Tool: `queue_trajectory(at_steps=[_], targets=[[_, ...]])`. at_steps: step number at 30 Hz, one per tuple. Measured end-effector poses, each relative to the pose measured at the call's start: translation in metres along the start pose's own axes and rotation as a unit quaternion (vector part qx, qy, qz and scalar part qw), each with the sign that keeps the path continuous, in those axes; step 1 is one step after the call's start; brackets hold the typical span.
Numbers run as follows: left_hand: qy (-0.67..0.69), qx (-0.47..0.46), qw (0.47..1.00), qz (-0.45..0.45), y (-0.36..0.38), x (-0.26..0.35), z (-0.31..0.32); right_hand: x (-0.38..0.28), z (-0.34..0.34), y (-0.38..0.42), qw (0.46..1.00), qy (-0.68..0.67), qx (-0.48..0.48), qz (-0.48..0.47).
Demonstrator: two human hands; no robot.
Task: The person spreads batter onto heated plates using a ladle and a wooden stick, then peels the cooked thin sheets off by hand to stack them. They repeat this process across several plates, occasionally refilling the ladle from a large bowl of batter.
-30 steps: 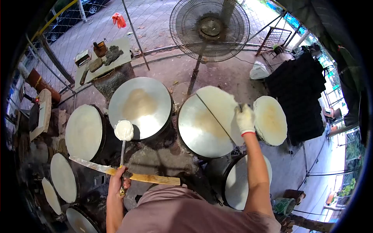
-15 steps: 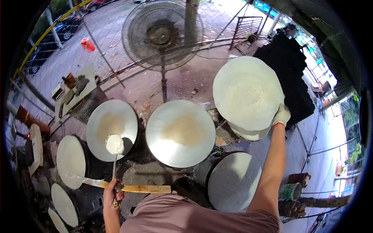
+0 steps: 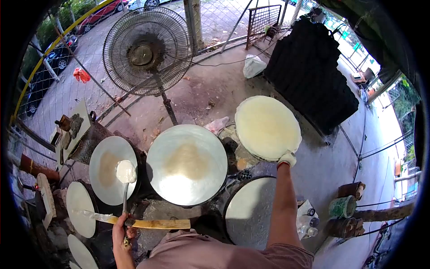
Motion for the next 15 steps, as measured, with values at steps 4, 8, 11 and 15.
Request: queue_trajectory(at_steps=[4, 8, 11, 15], targets=[[-0.029, -0.021, 0.999, -0.005, -0.009, 0.005, 0.009, 0.066, 0.017, -0.042, 0.995, -0.013, -0.085, 0.054], [-0.003, -0.077, 0.997, -0.014, 0.002, -0.005, 0.025, 0.025, -0.026, -0.040, 0.959, 0.260, -0.106, 0.041], [-0.003, -0.052, 0.999, -0.009, 0.006, -0.005, 0.019, -0.027, -0.042, 0.005, 0.946, 0.306, -0.102, -0.027], [-0.018, -0.056, 0.998, -0.008, 0.010, -0.011, -0.004, -0.014, 0.026, 0.101, 0.919, 0.071, -0.356, -0.156]])
Point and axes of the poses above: each hand's wrist, its own y-axis away from the middle knuckle, its own z-axis out of the palm, x = y × z, the point moved 10 cm from there along -y, towards the middle knuckle, and after that the axes turned 10 degrees about -z, right-handed, at the moved point
